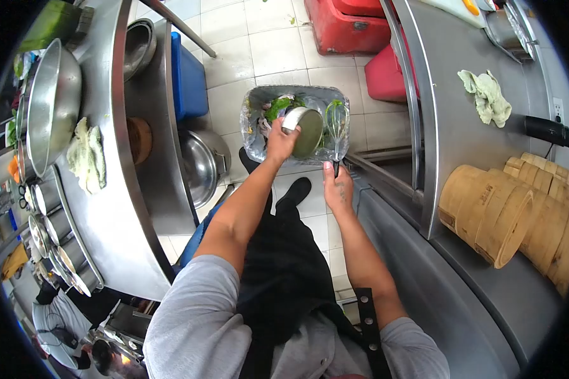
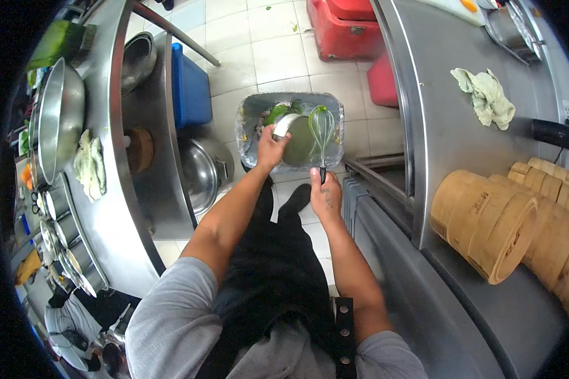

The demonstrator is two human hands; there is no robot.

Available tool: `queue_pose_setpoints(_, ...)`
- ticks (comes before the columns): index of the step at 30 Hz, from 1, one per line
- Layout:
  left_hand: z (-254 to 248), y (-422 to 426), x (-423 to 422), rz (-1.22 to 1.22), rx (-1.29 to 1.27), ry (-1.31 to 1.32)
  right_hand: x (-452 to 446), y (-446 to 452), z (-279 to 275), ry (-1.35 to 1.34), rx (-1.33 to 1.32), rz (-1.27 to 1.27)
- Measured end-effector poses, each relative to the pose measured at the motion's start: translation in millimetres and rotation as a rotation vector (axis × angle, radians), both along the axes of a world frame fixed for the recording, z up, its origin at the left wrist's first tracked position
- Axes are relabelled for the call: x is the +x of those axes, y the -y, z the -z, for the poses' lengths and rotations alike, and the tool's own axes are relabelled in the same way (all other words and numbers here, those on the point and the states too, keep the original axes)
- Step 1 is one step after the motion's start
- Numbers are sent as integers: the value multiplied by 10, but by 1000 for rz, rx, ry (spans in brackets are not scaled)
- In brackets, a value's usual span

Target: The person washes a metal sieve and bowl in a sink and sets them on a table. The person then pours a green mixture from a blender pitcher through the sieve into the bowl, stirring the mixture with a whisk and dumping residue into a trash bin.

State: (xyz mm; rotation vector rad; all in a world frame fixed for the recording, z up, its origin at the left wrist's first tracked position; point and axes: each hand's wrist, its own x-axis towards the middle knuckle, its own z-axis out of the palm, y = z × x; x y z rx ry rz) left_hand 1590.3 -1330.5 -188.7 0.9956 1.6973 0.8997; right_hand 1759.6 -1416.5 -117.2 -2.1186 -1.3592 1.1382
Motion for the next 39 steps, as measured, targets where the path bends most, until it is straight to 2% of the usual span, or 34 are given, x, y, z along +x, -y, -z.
queue_pose_setpoints(1,146,71,-18,85,74,-32,2,9,-32,-3,-5,18)
queue_pose_setpoints(4,-216,332,-65,387,335,-160,26,34,-152,-9,25,39)
queue_pose_setpoints(7,-595,519,-170,757,394,-338,55,42,-439,-13,-20,61)
queue_pose_setpoints(11,-950,714,-246,973,630,-495,47,96,-653,87,39,60)
queue_pose_setpoints(16,-1498,888,-379,1025,846,-581,40,188,-974,201,149,17)
queue_pose_setpoints(20,-1935,944,-455,1058,905,-661,59,242,-1013,69,256,83)
queue_pose_setpoints(22,-2192,925,-468,981,938,-695,19,190,-1071,8,389,97)
queue_pose_setpoints(24,-2407,961,-496,945,919,-817,-30,160,-1335,-43,353,144)
queue_pose_setpoints(26,-2913,1054,-506,832,849,-762,-69,28,-1666,-76,369,168)
queue_pose_setpoints(28,-3170,1177,-536,687,844,-732,-100,-11,-1894,-90,401,172)
queue_pose_setpoints(31,-3166,1302,-469,148,921,-471,-180,-20,-2237,-111,440,130)
queue_pose_setpoints(32,-3172,1330,-432,10,840,-484,-207,-47,-2277,-143,457,118)
queue_pose_setpoints(35,-3068,1194,-483,-163,392,511,-305,-109,-2388,-215,503,87)
queue_pose_setpoints(39,-3237,1120,-625,-306,419,542,-414,-107,-2781,-178,593,-14)
